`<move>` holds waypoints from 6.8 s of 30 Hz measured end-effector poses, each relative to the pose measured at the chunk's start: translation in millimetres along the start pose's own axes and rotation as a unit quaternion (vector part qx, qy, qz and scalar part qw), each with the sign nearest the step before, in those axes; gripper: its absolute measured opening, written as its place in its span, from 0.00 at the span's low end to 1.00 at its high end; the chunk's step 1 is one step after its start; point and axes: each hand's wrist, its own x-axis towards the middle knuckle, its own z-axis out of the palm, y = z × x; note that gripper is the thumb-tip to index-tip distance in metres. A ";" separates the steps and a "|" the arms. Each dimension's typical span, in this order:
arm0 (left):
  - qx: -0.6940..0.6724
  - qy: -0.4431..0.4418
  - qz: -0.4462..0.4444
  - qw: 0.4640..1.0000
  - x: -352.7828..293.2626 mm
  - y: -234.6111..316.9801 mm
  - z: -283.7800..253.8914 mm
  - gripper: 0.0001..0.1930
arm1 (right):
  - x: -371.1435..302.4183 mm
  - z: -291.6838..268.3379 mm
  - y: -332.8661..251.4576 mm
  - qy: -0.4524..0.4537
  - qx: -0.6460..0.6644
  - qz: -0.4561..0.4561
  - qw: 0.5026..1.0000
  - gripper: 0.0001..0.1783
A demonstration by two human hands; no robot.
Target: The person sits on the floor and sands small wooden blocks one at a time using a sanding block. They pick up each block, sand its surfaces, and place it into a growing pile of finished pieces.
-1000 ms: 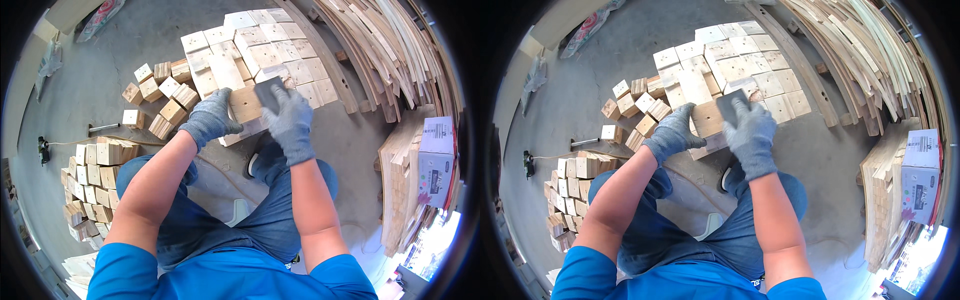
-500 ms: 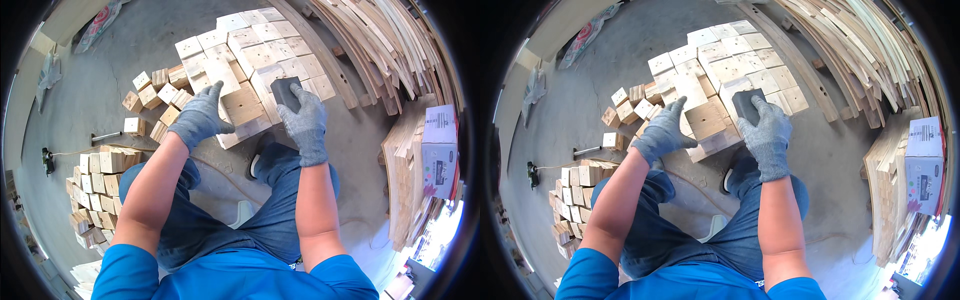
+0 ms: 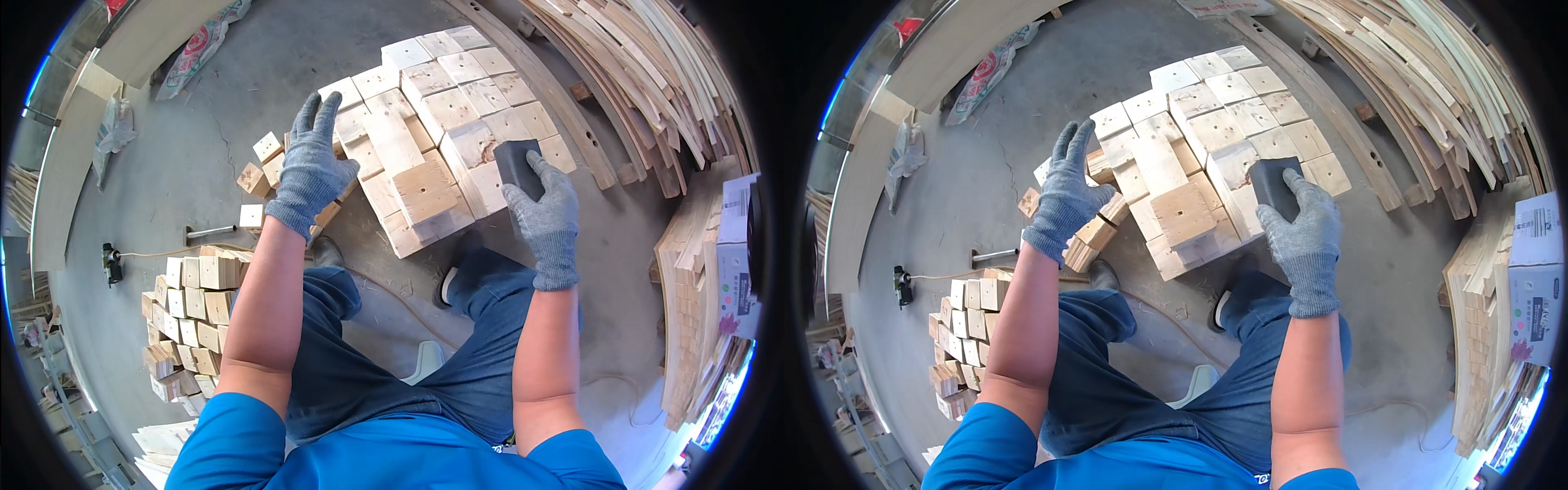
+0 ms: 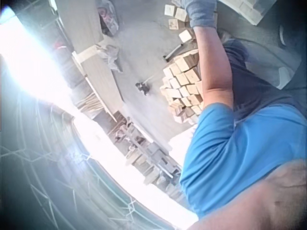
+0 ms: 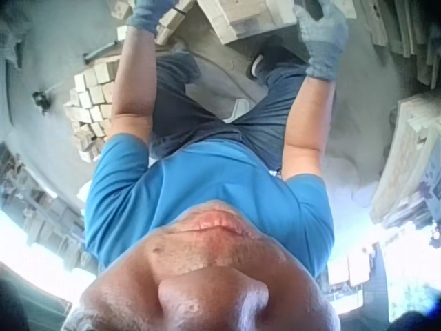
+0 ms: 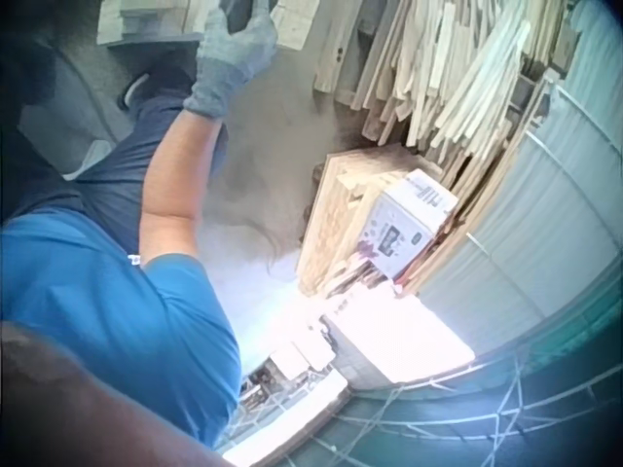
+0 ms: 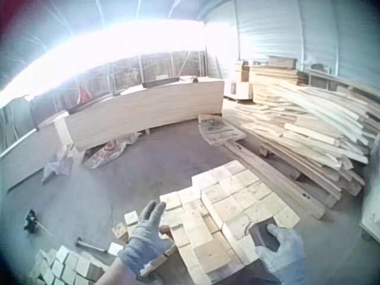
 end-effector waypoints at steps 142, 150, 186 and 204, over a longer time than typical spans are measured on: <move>-0.543 -0.219 -0.363 0.725 -68.7 30.5 90.6 0.34 | -2.4 -19.2 -18.2 -0.020 0.054 -0.004 0.998 0.36; -0.550 -0.159 -0.345 0.744 -62.4 41.0 78.2 0.21 | -3.5 -16.9 -10.2 -0.020 0.056 -0.015 0.998 0.36; -0.415 -0.169 -0.081 0.890 -79.7 -1.4 115.9 0.59 | -7.2 -11.9 -19.6 -0.028 0.047 -0.052 0.997 0.34; -0.286 -0.159 -0.058 0.943 -108.1 -4.3 137.0 0.76 | -58.7 42.4 -35.2 -0.111 -0.002 -0.140 0.984 0.38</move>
